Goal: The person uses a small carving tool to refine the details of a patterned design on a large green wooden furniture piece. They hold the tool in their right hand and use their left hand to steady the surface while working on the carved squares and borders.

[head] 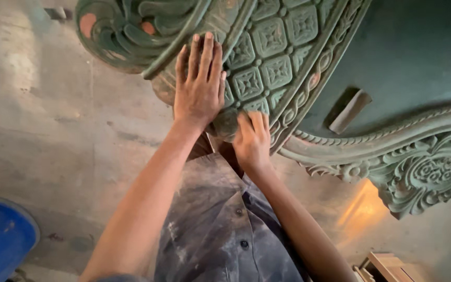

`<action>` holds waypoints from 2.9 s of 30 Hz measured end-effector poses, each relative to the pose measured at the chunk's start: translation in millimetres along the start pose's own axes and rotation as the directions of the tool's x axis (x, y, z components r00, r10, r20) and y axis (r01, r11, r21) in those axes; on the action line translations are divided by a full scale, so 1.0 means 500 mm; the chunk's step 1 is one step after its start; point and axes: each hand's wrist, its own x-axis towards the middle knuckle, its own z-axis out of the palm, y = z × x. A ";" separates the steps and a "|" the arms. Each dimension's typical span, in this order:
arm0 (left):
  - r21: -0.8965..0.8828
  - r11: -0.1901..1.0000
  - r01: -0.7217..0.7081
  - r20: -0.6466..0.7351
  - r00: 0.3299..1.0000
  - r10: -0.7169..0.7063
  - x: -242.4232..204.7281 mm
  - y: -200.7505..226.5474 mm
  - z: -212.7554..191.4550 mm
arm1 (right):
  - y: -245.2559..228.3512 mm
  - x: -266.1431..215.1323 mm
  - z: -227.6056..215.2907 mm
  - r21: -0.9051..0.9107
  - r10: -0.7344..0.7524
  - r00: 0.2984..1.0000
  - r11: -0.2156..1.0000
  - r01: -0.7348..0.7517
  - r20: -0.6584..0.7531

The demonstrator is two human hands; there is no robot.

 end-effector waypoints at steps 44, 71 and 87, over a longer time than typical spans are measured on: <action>-0.122 0.973 0.196 -0.209 0.953 -0.218 -0.003 -0.012 -0.001 | 0.009 0.127 0.059 -0.093 -0.001 0.999 0.996 0.005 0.042; -0.095 0.967 0.238 -0.121 0.961 -0.248 -0.008 0.003 0.001 | 0.004 0.119 0.035 -0.101 -0.007 0.996 0.995 0.016 0.091; -0.071 0.970 0.231 -0.108 0.965 -0.237 -0.004 -0.002 0.001 | 0.062 0.204 -0.016 -0.161 -0.233 0.957 0.952 0.261 0.173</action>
